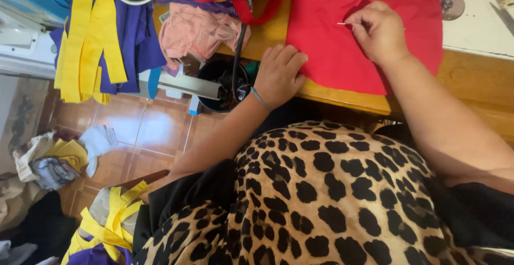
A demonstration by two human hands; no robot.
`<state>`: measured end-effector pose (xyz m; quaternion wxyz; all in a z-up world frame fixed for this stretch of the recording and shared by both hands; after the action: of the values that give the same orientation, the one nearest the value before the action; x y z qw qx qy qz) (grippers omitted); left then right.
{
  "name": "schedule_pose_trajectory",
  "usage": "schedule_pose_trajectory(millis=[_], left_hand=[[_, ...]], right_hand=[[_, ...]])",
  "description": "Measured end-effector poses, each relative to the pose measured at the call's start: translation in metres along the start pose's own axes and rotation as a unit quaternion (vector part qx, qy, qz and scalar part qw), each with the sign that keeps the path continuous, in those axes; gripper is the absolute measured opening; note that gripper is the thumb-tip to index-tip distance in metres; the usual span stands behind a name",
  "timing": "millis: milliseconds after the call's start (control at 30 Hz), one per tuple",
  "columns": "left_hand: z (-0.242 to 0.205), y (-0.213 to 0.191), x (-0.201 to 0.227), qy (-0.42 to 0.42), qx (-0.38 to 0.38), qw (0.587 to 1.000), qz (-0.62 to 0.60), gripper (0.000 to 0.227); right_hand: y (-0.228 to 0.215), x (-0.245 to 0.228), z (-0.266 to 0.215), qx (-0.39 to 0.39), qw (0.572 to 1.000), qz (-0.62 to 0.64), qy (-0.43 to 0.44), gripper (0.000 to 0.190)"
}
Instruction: Organizing, aligning, and pinning fabric pieces to prepare them for sewing.
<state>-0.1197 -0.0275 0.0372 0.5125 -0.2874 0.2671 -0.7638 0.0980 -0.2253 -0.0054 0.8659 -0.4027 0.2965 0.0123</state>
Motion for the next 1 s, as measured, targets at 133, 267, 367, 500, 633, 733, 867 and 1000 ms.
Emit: schedule_pose_trajectory(millis=[133,267,367,500,633,733,867,1000], left_hand=[[-0.008,0.007,0.0,-0.052,-0.015,0.997,-0.062,0.019],[-0.019,0.013,-0.001,-0.259,-0.055,0.957,-0.121,0.024],[-0.023,0.013,0.007,-0.47,-0.035,0.799,-0.373,0.021],[-0.045,0.029,0.014,-0.587,0.093,0.445,-0.67,0.03],[-0.04,0.025,0.029,-0.591,0.093,0.382,-0.704,0.021],[-0.031,0.027,0.037,-0.597,0.076,0.369,-0.708,0.034],[-0.025,0.03,0.039,-0.589,0.058,0.401,-0.699,0.028],[-0.032,0.034,0.048,-0.588,0.068,0.406,-0.696,0.029]], right_hand=[[0.002,-0.001,-0.001,0.013,1.0,0.003,0.008,0.014],[0.002,-0.009,-0.003,0.023,1.0,-0.017,0.001,0.016],[0.001,-0.016,-0.001,0.021,1.0,-0.023,-0.004,0.019],[0.007,-0.012,-0.003,0.025,0.999,-0.023,-0.012,0.023],[0.01,-0.01,-0.005,0.033,0.998,-0.051,-0.016,0.017],[0.01,-0.016,-0.007,0.028,0.997,-0.072,-0.013,0.014],[0.016,-0.024,-0.016,0.022,0.994,-0.099,0.032,0.012],[0.018,-0.032,-0.035,0.0,0.987,-0.137,0.082,0.011]])
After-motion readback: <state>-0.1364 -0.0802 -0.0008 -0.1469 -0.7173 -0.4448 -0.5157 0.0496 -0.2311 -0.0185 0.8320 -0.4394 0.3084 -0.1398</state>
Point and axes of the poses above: each hand's wrist, its own z-axis towards the middle knuckle, its own y-axis out of the palm, x = y × z, the point moved 2 cm from there along z, towards the middle knuckle, and after that the axes turned 1 degree about z, right-handed, at the moved point
